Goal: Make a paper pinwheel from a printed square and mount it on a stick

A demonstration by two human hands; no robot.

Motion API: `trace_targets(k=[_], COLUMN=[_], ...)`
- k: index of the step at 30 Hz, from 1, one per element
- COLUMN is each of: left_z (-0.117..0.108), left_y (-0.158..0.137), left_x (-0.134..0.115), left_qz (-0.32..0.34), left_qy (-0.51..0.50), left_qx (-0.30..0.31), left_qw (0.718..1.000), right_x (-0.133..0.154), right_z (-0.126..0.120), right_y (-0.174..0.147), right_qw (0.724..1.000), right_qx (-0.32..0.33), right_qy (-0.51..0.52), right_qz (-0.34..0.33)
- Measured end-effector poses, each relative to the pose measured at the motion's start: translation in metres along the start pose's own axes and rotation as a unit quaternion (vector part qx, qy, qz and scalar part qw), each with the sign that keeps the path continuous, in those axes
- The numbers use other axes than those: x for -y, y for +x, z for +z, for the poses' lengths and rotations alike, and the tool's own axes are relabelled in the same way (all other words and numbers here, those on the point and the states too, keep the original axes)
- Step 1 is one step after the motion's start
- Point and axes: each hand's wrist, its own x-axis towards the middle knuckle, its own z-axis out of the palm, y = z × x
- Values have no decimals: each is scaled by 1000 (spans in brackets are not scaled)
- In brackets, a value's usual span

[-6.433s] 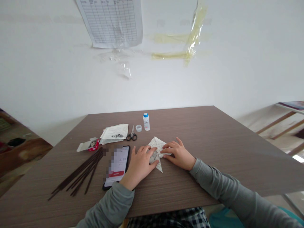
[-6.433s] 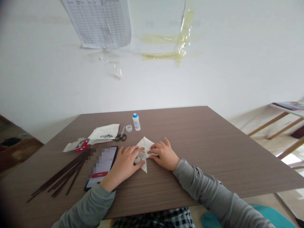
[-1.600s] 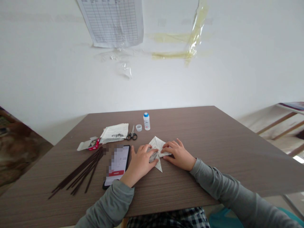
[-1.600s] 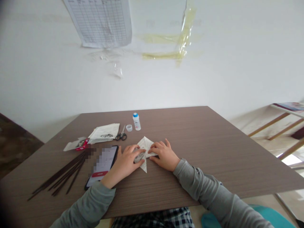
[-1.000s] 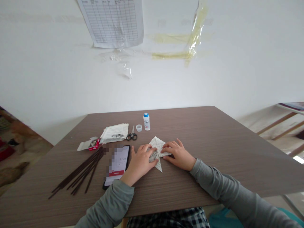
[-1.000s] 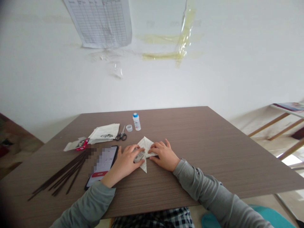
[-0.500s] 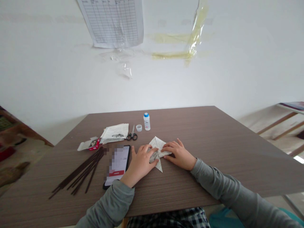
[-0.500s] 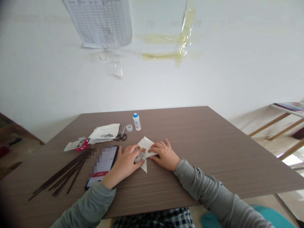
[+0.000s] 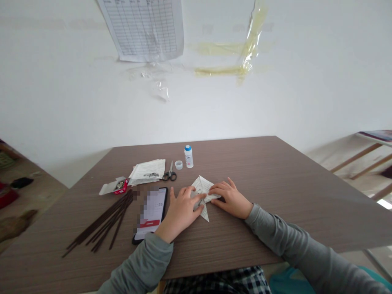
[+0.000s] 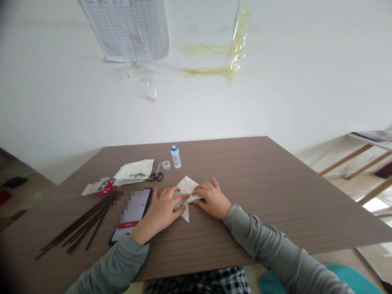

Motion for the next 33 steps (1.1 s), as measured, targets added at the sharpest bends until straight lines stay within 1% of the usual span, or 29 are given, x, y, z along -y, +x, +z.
trace_targets(k=[6,12,18,29,33], left_z=[-1,0,1,6,3], left_y=[-1,0,-1,-2,-1], left_x=[-1,1,3,8,7], left_qz=[14,14,12,16,5], left_qy=[11,15,9,-2,-9], left_qx=[-7,-2,4,-15,1], left_qw=[1000,1000,1000,1000,1000], right_x=[1,2,0,-1,-2], right_z=[-1,0,1,1,1], right_y=[0,0,0,-1,-1], right_qw=[999,1000,999,999,999], right_qx=[-23,-4,-20,-9,-13], right_qy=[-27,-16,-41,-29,-35], right_qz=[-11,-2,-8,-11,-17])
